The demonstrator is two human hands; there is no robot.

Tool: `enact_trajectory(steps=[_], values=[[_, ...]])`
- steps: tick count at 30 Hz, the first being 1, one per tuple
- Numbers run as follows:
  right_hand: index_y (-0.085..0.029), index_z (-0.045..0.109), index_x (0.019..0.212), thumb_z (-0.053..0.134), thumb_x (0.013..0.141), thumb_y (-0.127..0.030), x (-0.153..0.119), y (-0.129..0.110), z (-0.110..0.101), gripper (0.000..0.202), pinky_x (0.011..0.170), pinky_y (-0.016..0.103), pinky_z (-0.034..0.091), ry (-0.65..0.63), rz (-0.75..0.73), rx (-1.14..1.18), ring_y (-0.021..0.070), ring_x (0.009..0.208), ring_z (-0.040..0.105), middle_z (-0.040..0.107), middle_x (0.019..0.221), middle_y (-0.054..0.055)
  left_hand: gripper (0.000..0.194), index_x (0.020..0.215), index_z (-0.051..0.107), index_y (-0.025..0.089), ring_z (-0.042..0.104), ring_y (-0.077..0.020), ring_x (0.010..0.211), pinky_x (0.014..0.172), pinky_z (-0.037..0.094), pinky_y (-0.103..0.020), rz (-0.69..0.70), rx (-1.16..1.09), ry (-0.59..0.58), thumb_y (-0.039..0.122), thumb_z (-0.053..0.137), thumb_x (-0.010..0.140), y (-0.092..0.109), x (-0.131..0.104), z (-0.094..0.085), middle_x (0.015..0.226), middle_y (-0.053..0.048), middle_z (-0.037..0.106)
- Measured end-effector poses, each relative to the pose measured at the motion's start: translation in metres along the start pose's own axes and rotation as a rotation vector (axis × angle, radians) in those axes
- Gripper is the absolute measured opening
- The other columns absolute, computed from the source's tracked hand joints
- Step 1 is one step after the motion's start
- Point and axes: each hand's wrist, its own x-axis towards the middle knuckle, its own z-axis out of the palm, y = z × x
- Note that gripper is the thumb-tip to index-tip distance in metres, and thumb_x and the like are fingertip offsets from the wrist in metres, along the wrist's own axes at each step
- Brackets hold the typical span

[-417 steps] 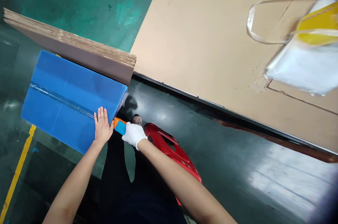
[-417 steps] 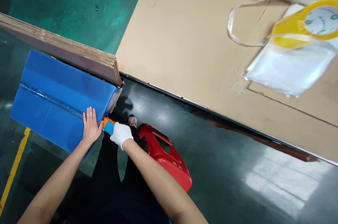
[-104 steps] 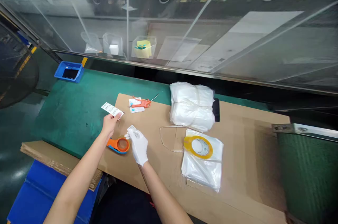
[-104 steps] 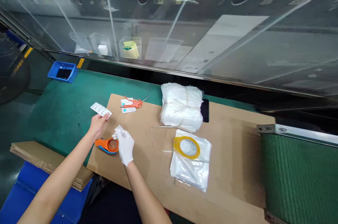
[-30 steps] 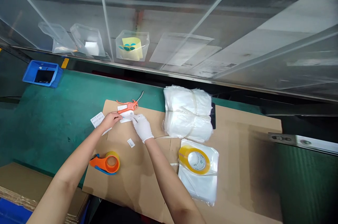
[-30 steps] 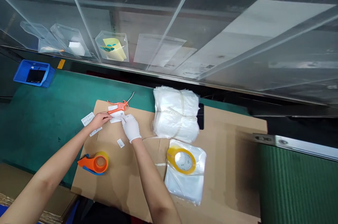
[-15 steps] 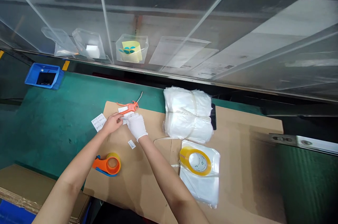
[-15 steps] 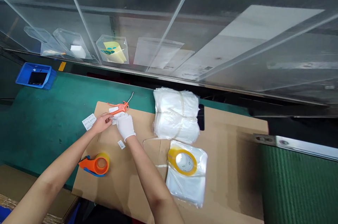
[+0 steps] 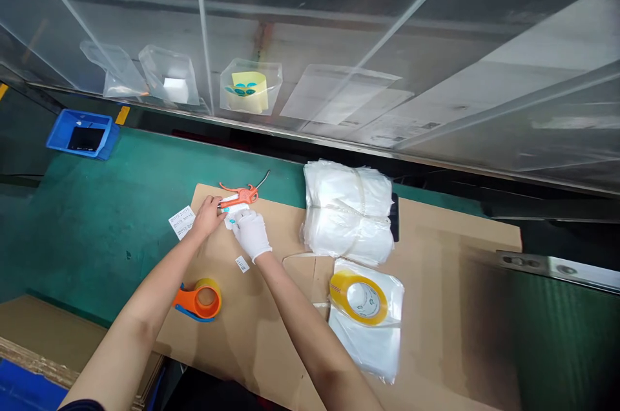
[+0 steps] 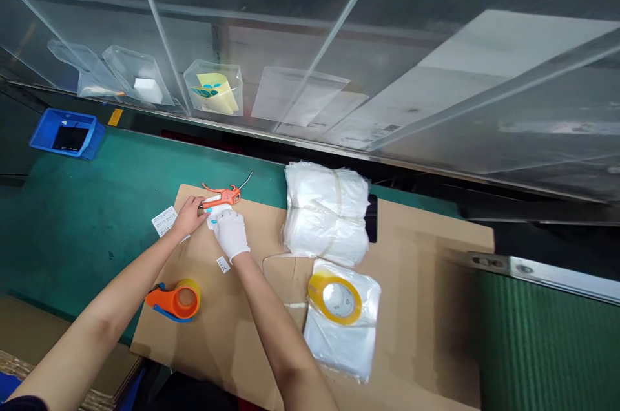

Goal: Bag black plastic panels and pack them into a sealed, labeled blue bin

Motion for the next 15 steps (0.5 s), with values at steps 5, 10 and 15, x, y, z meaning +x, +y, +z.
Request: enact_trajectory(steps=[5,10,15], values=[[-0.015,0.073,0.107,0.045,0.104,-0.03,0.004,-0.005,0.006,0.033,0.081,0.037,0.04,-0.004,-0.031,-0.003,0.0298,0.104,0.059,0.072,0.107,0.016,0.047,0.129,0.06,0.023,0.064,-0.0252,0.113,0.102,0.051,-0.04,-0.026,-0.073,0.026,0.013,0.074,0.084,-0.01,0.003,0.006,0.121,-0.009,0.057],[-0.014,0.073,0.108,0.041,0.106,-0.029,0.007,-0.007,0.014,0.036,0.081,0.038,0.04,-0.001,-0.027,0.012,0.0298,0.102,0.059,0.072,0.106,0.018,0.046,0.126,0.062,0.023,0.064,-0.023,0.113,0.103,0.052,-0.038,-0.022,-0.161,0.027,0.01,0.075,0.083,-0.02,0.007,0.01,0.121,-0.008,0.057],[-0.013,0.073,0.106,0.037,0.105,-0.022,0.009,-0.009,0.02,0.037,0.08,0.038,0.039,0.003,-0.007,0.019,0.029,0.098,0.059,0.072,0.104,0.018,0.048,0.126,0.063,0.022,0.066,-0.0205,0.107,0.098,0.056,-0.035,-0.035,-0.224,0.019,0.006,0.074,0.082,-0.025,0.01,0.011,0.121,-0.008,0.056]])
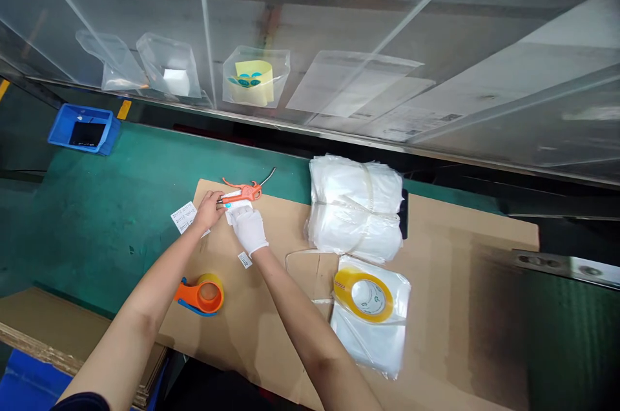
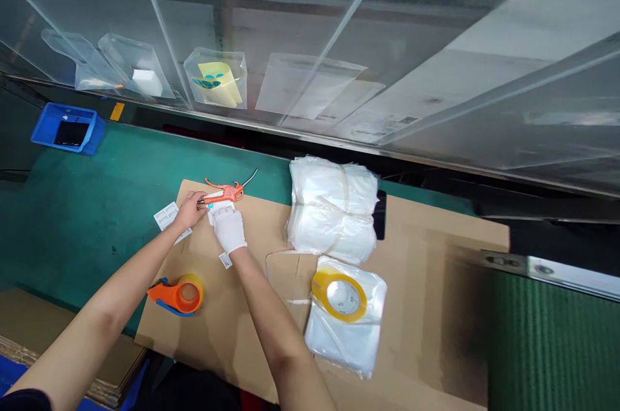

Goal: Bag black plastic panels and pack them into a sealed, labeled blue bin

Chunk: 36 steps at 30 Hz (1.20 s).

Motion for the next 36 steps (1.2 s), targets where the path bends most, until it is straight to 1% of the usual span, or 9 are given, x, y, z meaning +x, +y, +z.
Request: enact_trajectory(steps=[6,11,17,21,24,29,32,34,36], values=[[-0.011,0.073,0.107,0.038,0.105,-0.029,0.0,-0.006,0.004,0.039,0.083,0.039,0.038,0.075,0.042,0.016,0.0301,0.097,0.059,0.072,0.104,0.02,0.046,0.123,0.064,0.023,0.066,-0.0202,0.106,0.098,0.057,-0.034,-0.006,-0.033,0.001,0.004,0.071,0.082,0.001,0.0,-0.002,0.119,-0.007,0.055],[-0.013,0.076,0.101,0.041,0.104,-0.032,0.0,-0.006,0.005,0.039,0.08,0.038,0.037,0.139,0.049,0.079,0.028,0.093,0.061,0.074,0.098,0.016,0.046,0.123,0.063,0.024,0.065,-0.0198,0.106,0.097,0.057,-0.034,-0.007,-0.027,-0.016,0.005,0.072,0.082,0.002,0.001,-0.003,0.117,-0.006,0.055],[-0.015,0.076,0.105,0.043,0.105,-0.035,0.001,-0.008,0.005,0.039,0.08,0.037,0.039,0.123,0.084,0.08,0.0283,0.095,0.061,0.074,0.1,0.015,0.048,0.12,0.063,0.024,0.064,-0.0199,0.106,0.097,0.055,-0.033,-0.019,0.013,-0.014,0.004,0.074,0.078,0.005,0.003,-0.005,0.116,-0.006,0.054],[-0.012,0.074,0.111,0.043,0.104,-0.028,0.005,-0.012,0.007,0.035,0.078,0.037,0.043,0.146,0.099,0.074,0.0294,0.095,0.06,0.072,0.098,0.018,0.047,0.119,0.063,0.024,0.063,-0.0211,0.104,0.096,0.054,-0.035,-0.031,0.057,-0.006,0.007,0.076,0.077,0.013,0.003,-0.007,0.112,-0.005,0.055],[-0.011,0.074,0.107,0.044,0.102,-0.02,0.007,-0.013,0.009,0.032,0.082,0.037,0.044,0.177,0.088,0.126,0.0286,0.096,0.06,0.072,0.099,0.018,0.044,0.118,0.063,0.024,0.063,-0.0215,0.103,0.096,0.053,-0.036,-0.039,0.084,-0.01,0.01,0.076,0.078,0.017,0.003,-0.008,0.111,-0.005,0.055],[-0.012,0.074,0.104,0.051,0.098,-0.022,0.004,-0.012,0.013,0.026,0.085,0.036,0.045,0.201,0.083,0.198,0.027,0.095,0.061,0.072,0.101,0.017,0.042,0.115,0.062,0.025,0.063,-0.021,0.104,0.094,0.053,-0.034,-0.048,0.106,-0.02,0.009,0.076,0.078,0.019,0.003,-0.01,0.11,-0.004,0.056],[-0.014,0.074,0.088,0.053,0.096,-0.029,-0.003,-0.004,0.013,0.026,0.078,0.033,0.044,0.291,0.219,0.374,0.0234,0.083,0.061,0.072,0.088,0.013,0.042,0.114,0.062,0.026,0.063,-0.0198,0.101,0.092,0.053,-0.033,-0.049,0.111,-0.026,0.009,0.075,0.079,0.019,0.004,-0.011,0.11,-0.003,0.056],[-0.017,0.071,0.076,0.05,0.096,-0.035,-0.009,0.01,0.01,0.034,0.073,0.032,0.044,0.43,0.436,0.553,0.021,0.075,0.06,0.071,0.078,0.009,0.041,0.113,0.062,0.026,0.064,-0.0192,0.098,0.09,0.053,-0.032,-0.054,0.112,-0.029,0.009,0.076,0.079,0.018,0.005,-0.011,0.11,-0.003,0.056],[-0.017,0.069,0.076,0.043,0.098,-0.038,-0.018,0.03,0.002,0.04,0.071,0.032,0.043,0.581,0.671,0.661,0.0208,0.074,0.059,0.071,0.079,0.009,0.041,0.113,0.062,0.026,0.064,-0.0192,0.097,0.09,0.053,-0.033,-0.06,0.11,-0.031,0.01,0.077,0.078,0.017,0.005,-0.01,0.109,-0.003,0.056]])
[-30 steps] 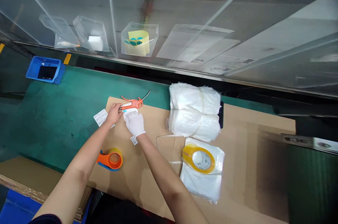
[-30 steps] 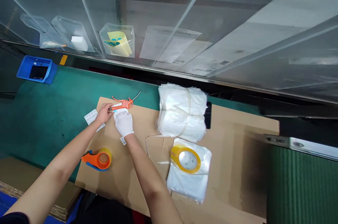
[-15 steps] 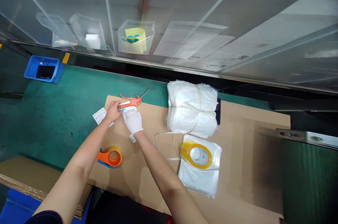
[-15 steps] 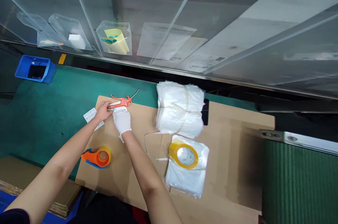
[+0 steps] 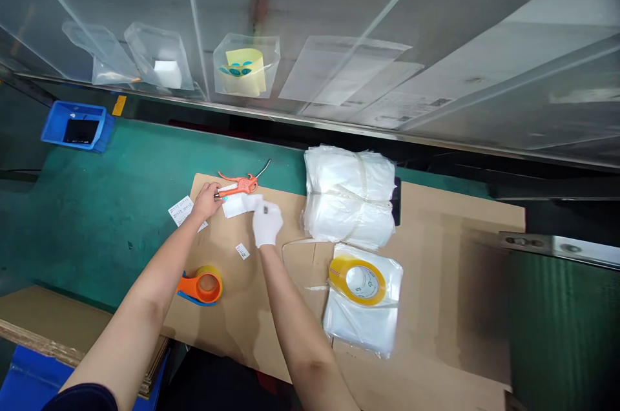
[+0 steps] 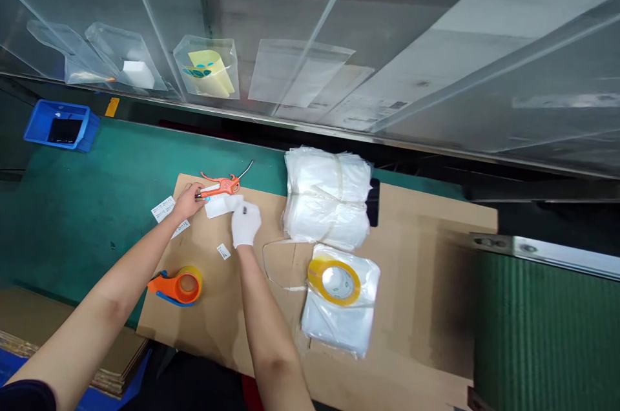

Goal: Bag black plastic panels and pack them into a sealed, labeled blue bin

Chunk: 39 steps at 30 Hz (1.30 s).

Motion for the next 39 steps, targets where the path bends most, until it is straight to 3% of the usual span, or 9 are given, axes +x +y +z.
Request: enact_trajectory(steps=[6,11,15,19,22,25,30,35,39], values=[[-0.016,0.066,0.089,0.034,0.101,-0.05,0.003,0.016,-0.073,0.048,0.073,0.035,0.045,0.375,0.236,0.108,0.0219,0.077,0.059,0.071,0.087,0.011,0.044,0.115,0.062,0.026,0.065,-0.0184,0.095,0.092,0.053,-0.032,-0.016,-0.04,-0.013,0.011,0.078,0.076,0.0,0.002,-0.001,0.112,-0.003,0.056],[-0.018,0.072,0.089,0.054,0.093,-0.053,-0.06,0.002,-0.092,0.039,0.078,0.035,0.048,0.273,0.155,0.156,0.0226,0.082,0.064,0.073,0.089,0.009,0.052,0.122,0.062,0.021,0.066,-0.0208,0.099,0.096,0.054,-0.035,-0.039,-0.098,0.026,0.012,0.08,0.074,0.018,-0.008,-0.013,0.117,-0.007,0.059],[-0.02,0.074,0.094,0.053,0.094,-0.037,-0.102,-0.003,-0.084,0.027,0.084,0.038,0.052,0.126,-0.224,0.154,0.0235,0.087,0.066,0.074,0.093,0.01,0.04,0.129,0.062,0.019,0.062,-0.0262,0.121,0.107,0.049,-0.041,-0.017,-0.195,0.114,0.025,0.069,0.09,0.048,-0.07,-0.024,0.131,-0.015,0.062],[-0.022,0.075,0.1,0.051,0.094,-0.025,-0.128,-0.02,-0.082,0.025,0.084,0.04,0.055,-0.004,-0.51,0.171,0.0242,0.092,0.068,0.076,0.098,0.01,0.038,0.122,0.071,0.022,0.069,-0.0271,0.115,0.102,0.054,-0.04,0.041,-0.746,-0.074,0.045,0.069,0.091,0.09,-0.167,-0.034,0.125,-0.012,0.072],[-0.023,0.075,0.104,0.052,0.097,-0.028,-0.145,-0.048,-0.088,0.024,0.084,0.04,0.057,-0.063,-0.621,0.167,0.0239,0.094,0.069,0.077,0.102,0.01,0.042,0.114,0.076,0.02,0.072,-0.0268,0.106,0.097,0.056,-0.038,0.02,-0.892,0.026,0.048,0.077,0.083,0.118,-0.216,-0.048,0.113,-0.011,0.077],[-0.024,0.075,0.107,0.054,0.099,-0.031,-0.166,-0.076,-0.099,0.023,0.088,0.041,0.057,-0.083,-0.717,0.151,0.0235,0.098,0.07,0.077,0.105,0.009,0.035,0.102,0.079,0.02,0.072,-0.0252,0.095,0.087,0.058,-0.034,-0.003,-0.844,0.189,0.05,0.072,0.086,0.129,-0.238,-0.07,0.099,-0.008,0.079],[-0.022,0.074,0.11,0.065,0.093,-0.043,-0.186,-0.075,-0.105,0.028,0.088,0.041,0.056,-0.116,-0.79,0.208,0.0241,0.095,0.069,0.075,0.104,0.011,0.034,0.091,0.077,0.018,0.07,-0.0211,0.075,0.07,0.059,-0.032,-0.075,-0.887,0.336,0.051,0.071,0.083,0.112,-0.256,-0.099,0.08,-0.005,0.075],[-0.011,0.07,0.12,0.059,0.094,-0.04,-0.156,-0.027,-0.074,0.04,0.086,0.038,0.055,-0.238,-0.274,0.003,0.0231,0.09,0.069,0.071,0.115,0.018,0.047,0.107,0.074,0.017,0.073,-0.0243,0.084,0.068,0.063,-0.036,-0.127,-0.944,0.371,0.052,0.076,0.077,0.075,-0.292,-0.115,0.091,-0.007,0.077],[-0.012,0.071,0.123,0.067,0.087,-0.03,-0.136,0.006,-0.047,0.04,0.089,0.033,0.051,-0.404,-0.134,-0.235,0.0238,0.1,0.068,0.072,0.117,0.017,0.055,0.113,0.071,0.016,0.075,-0.0264,0.088,0.067,0.065,-0.036,-0.164,-0.91,0.423,0.055,0.079,0.074,0.037,-0.327,-0.124,0.099,-0.011,0.078]])
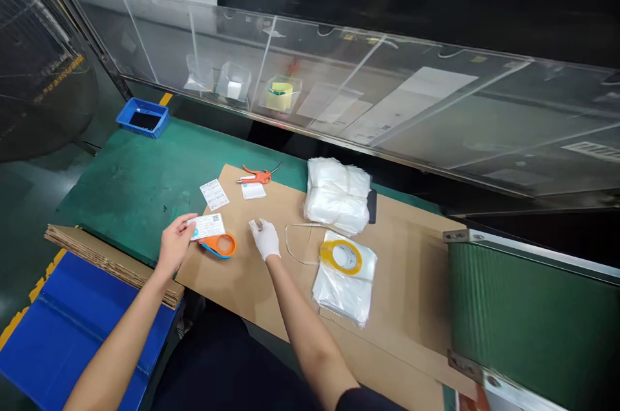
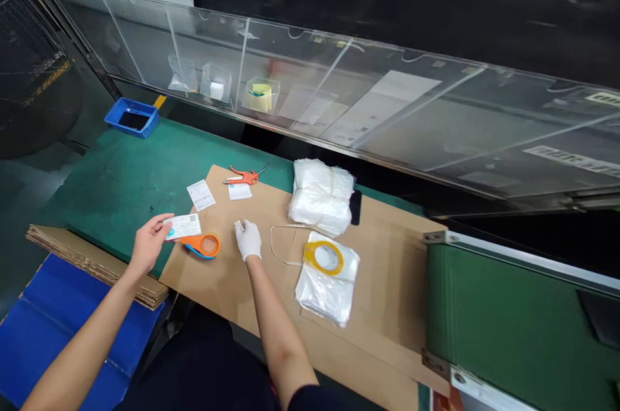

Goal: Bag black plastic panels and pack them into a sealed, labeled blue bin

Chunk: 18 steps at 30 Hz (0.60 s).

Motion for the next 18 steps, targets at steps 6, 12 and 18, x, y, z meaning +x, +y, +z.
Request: enact_trajectory(steps=[6,12,18], values=[[-0.015,0.073,0.117,0.066,0.086,-0.024,0.013,0.015,0.025,0.033,0.086,0.028,0.047,-0.032,0.064,-0.066,0.0215,0.101,0.068,0.074,0.11,0.014,0.065,0.111,0.069,0.016,0.075,-0.0286,0.091,0.067,0.066,-0.037,-0.061,0.014,0.137,0.063,0.083,0.068,-0.025,-0.02,-0.052,0.101,-0.012,0.079],[-0.015,0.076,0.1,0.066,0.082,-0.027,0.027,0.013,0.029,0.023,0.08,0.029,0.049,-0.05,0.181,-0.021,0.0222,0.087,0.07,0.077,0.092,0.011,0.067,0.112,0.068,0.015,0.076,-0.0301,0.094,0.069,0.066,-0.038,-0.106,-0.006,0.17,0.063,0.084,0.067,-0.04,-0.038,-0.062,0.103,-0.013,0.079],[-0.021,0.06,0.052,0.07,0.072,-0.028,0.023,0.002,0.014,0.023,0.067,0.029,0.046,-0.104,0.226,0.116,0.0193,0.06,0.059,0.061,0.052,0.001,0.066,0.116,0.068,0.015,0.076,-0.0302,0.097,0.072,0.066,-0.039,-0.116,-0.02,0.124,0.062,0.082,0.071,-0.051,-0.043,-0.052,0.105,-0.014,0.078]])
